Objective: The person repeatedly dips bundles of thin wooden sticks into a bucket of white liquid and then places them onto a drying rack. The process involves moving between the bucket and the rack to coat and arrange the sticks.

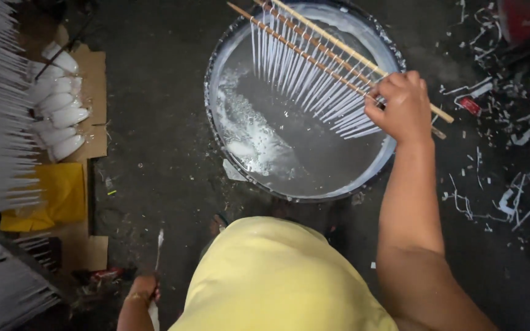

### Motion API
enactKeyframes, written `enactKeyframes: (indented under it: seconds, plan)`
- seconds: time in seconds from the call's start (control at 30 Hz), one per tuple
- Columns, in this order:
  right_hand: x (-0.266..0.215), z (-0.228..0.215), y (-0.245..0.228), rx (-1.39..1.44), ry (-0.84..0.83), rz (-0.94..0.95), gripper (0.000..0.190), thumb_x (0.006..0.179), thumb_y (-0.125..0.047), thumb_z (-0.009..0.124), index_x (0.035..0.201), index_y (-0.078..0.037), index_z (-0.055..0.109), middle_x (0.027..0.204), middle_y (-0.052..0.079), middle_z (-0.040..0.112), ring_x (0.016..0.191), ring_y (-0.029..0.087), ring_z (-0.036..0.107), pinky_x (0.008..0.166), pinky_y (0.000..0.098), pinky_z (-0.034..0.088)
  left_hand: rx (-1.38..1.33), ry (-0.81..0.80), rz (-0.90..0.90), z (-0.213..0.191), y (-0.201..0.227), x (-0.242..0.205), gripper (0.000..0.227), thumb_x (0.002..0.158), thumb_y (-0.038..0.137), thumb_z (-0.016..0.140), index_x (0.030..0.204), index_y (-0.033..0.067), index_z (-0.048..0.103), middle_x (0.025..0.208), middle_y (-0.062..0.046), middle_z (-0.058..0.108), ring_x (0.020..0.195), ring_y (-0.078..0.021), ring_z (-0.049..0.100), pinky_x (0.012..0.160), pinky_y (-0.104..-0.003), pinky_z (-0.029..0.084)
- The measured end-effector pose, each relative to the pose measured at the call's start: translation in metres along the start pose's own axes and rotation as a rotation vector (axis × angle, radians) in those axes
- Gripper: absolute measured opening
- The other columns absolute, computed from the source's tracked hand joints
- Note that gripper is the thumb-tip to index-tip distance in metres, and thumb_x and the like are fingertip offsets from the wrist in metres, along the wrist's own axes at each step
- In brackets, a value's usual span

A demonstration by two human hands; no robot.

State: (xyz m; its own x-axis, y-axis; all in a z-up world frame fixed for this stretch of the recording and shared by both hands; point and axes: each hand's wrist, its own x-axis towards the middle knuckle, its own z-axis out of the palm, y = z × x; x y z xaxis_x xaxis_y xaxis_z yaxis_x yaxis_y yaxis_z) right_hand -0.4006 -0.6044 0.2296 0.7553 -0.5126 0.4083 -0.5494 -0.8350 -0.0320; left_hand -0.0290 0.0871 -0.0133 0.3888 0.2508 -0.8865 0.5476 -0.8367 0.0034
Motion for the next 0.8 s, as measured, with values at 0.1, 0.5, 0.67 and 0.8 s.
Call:
enactKeyframes:
  seconds: [0.1,0.5,0.67,0.8]
  plan:
    - [0.003,0.013,0.006,-0.001,-0.036,0.005,0.010,0.096,-0.020,0.072,0.093,-0.011,0.074,0.096,0.004,0.063,0.099,0.035,0.055,0.083,0.0496,0.047,1.385,0.039,0.377,0.008,-0.033,0.023,0.038,0.100,0.016,0.047,0.134,0.0231,0.063,0.105,0.005,0.080,0.090,-0.0099,0.078,0.078,-0.027,0.063]
    - [0.027,-0.021,0.021,-0.140,-0.012,-0.146,0.015,0.098,-0.025,0.071,0.097,-0.013,0.080,0.098,0.002,0.070,0.095,0.032,0.056,0.078,0.0437,0.045,-0.041,0.321,0.383,0.036,-0.047,-0.073,0.036,0.106,0.041,0.052,0.132,0.0319,0.075,0.099,-0.012,0.075,0.087,-0.0264,0.062,0.077,-0.043,0.047]
    - [0.049,-0.090,0.010,-0.316,-0.001,-0.258,0.015,0.103,-0.037,0.076,0.103,-0.022,0.079,0.104,0.002,0.073,0.098,0.031,0.060,0.090,0.0415,0.047,-0.112,0.171,0.432,0.037,-0.044,-0.086,0.036,0.105,0.040,0.051,0.127,0.0318,0.078,0.077,-0.006,0.060,0.066,-0.0204,0.047,0.059,-0.039,0.039]
    - [0.065,-0.111,0.015,-0.362,0.082,-0.407,0.008,0.105,-0.032,0.081,0.105,-0.025,0.081,0.105,0.001,0.076,0.097,0.027,0.068,0.094,0.0404,0.047,0.106,0.178,0.524,0.045,-0.111,0.005,0.034,0.104,0.039,0.050,0.118,0.0354,0.081,0.068,-0.004,0.071,0.048,-0.0147,0.048,0.048,-0.032,0.040]
